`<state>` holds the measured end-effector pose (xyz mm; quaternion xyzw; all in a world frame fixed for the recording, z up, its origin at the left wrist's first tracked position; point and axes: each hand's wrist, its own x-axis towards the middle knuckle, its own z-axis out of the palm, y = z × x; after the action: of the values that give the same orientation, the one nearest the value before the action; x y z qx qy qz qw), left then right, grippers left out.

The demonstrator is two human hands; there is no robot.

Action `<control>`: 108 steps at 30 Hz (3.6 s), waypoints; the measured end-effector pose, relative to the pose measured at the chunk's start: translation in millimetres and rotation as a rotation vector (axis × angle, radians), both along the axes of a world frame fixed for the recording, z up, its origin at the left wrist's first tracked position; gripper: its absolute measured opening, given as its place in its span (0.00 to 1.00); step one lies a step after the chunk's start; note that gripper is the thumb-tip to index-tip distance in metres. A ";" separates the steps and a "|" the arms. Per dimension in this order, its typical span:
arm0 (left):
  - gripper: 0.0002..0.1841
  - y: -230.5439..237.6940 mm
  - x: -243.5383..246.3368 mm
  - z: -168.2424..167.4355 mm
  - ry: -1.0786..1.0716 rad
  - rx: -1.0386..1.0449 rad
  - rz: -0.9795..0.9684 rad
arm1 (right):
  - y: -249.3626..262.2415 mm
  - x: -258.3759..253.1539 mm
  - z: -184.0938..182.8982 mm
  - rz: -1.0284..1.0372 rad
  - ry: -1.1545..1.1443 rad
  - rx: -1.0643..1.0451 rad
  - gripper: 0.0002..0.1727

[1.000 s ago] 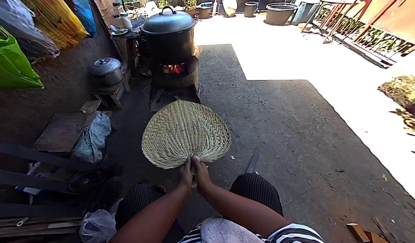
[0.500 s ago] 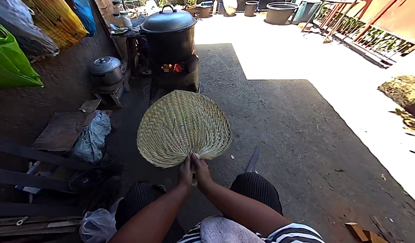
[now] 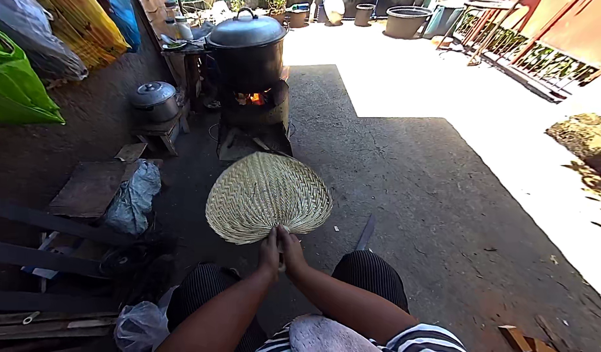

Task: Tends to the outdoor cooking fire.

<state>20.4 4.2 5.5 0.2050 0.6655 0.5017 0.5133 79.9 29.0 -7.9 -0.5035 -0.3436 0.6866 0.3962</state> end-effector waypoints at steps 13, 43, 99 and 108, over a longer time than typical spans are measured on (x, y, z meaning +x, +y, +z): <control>0.28 -3.0 -1.1 0.7 0.026 0.084 0.033 | -2.1 -0.5 3.1 0.012 0.059 0.128 0.20; 0.28 -4.9 -2.0 6.2 0.006 0.146 0.055 | 0.0 0.4 8.8 0.077 0.036 0.158 0.20; 0.25 -50.0 -87.9 42.6 -0.331 0.158 0.472 | 56.4 -21.2 8.8 -0.009 -0.164 0.090 0.14; 0.24 -46.2 -90.3 40.1 -0.362 0.154 0.476 | 171.8 -18.9 40.7 0.125 -0.761 0.609 0.17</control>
<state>-69.9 -42.0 45.6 -0.0110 0.5528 0.6851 0.4744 61.1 200.8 32.7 -0.5583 -0.6786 0.3448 0.3301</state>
